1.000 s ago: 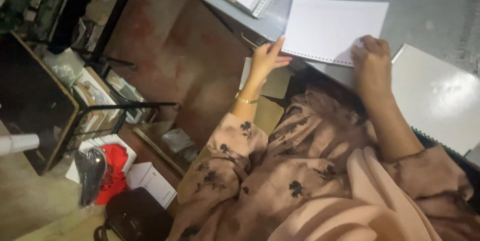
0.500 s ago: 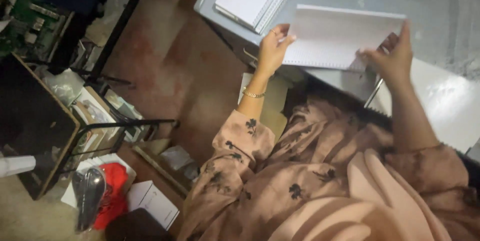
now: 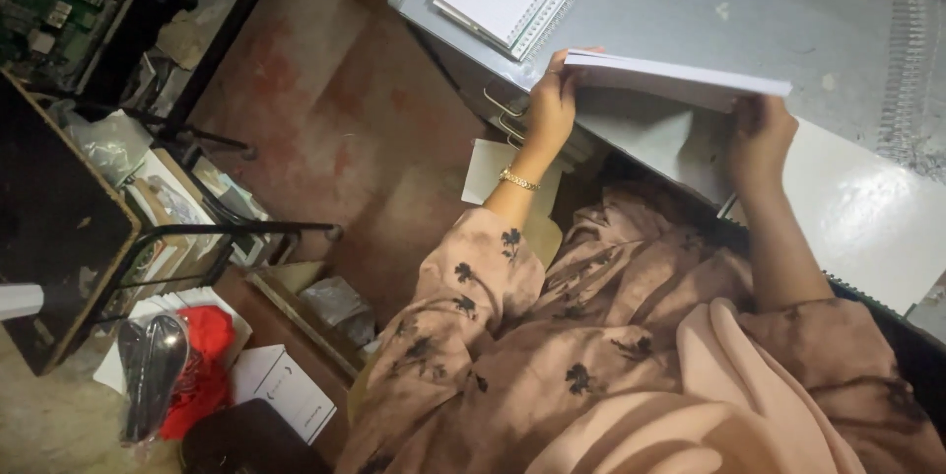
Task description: The person aligns a stack of lined paper with a white cover, then inserts a metal spiral binding through the punched holes to assemble a notebook. The person repeats the process with a second set of paper and cover, securing each spiral by hand.
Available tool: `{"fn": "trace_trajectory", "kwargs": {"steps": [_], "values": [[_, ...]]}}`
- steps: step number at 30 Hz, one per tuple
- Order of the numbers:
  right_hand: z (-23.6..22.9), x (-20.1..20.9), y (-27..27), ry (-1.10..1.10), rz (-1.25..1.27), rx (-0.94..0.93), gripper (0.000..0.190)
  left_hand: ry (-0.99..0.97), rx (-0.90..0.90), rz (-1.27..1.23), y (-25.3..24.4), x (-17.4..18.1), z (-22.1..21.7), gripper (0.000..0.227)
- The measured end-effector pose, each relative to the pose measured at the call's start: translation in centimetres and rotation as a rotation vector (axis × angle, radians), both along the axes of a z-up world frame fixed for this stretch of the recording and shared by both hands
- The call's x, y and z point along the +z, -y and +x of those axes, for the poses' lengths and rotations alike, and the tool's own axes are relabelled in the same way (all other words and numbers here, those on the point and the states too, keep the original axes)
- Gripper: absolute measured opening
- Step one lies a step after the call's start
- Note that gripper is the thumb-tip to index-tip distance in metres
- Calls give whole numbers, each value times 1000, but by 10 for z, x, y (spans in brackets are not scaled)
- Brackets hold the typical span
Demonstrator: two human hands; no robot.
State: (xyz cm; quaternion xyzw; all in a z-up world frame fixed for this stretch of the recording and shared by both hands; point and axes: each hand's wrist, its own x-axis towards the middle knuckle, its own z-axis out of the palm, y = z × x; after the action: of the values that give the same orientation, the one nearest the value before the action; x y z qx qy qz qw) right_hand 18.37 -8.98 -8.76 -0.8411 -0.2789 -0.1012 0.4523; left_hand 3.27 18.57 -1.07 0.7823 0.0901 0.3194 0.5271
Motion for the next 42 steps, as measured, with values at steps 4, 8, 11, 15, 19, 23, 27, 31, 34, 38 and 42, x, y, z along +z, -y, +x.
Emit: {"fn": "trace_trajectory", "kwargs": {"steps": [4,8,11,15,19,23,27,31,34,38,42], "values": [[-23,58,-13,-106,34,75,49,23,-42,-72,3,9,-3,38],[-17,54,-8,-118,49,45,39,72,66,12,-2,-1,2,36],[-6,62,2,-215,126,67,32,-30,135,-6,-10,5,1,28],[-11,100,32,-418,203,141,26,-259,141,-50,1,57,-13,32],[-36,126,80,-429,200,31,33,-379,80,-131,34,122,-38,46],[-72,148,130,-631,223,-163,41,-321,-80,-255,58,163,-54,44],[-91,146,173,-598,130,-178,46,-264,-189,-211,74,167,-55,37],[-99,145,195,-502,104,-146,45,-324,-181,-184,91,169,-49,41],[-94,129,219,-653,149,-134,22,-273,-224,-236,105,168,-47,41],[-99,102,251,-710,215,-111,24,-345,-228,-256,118,178,-42,42],[-105,59,293,-774,220,-186,16,-417,-246,-345,129,177,-35,43]]}}
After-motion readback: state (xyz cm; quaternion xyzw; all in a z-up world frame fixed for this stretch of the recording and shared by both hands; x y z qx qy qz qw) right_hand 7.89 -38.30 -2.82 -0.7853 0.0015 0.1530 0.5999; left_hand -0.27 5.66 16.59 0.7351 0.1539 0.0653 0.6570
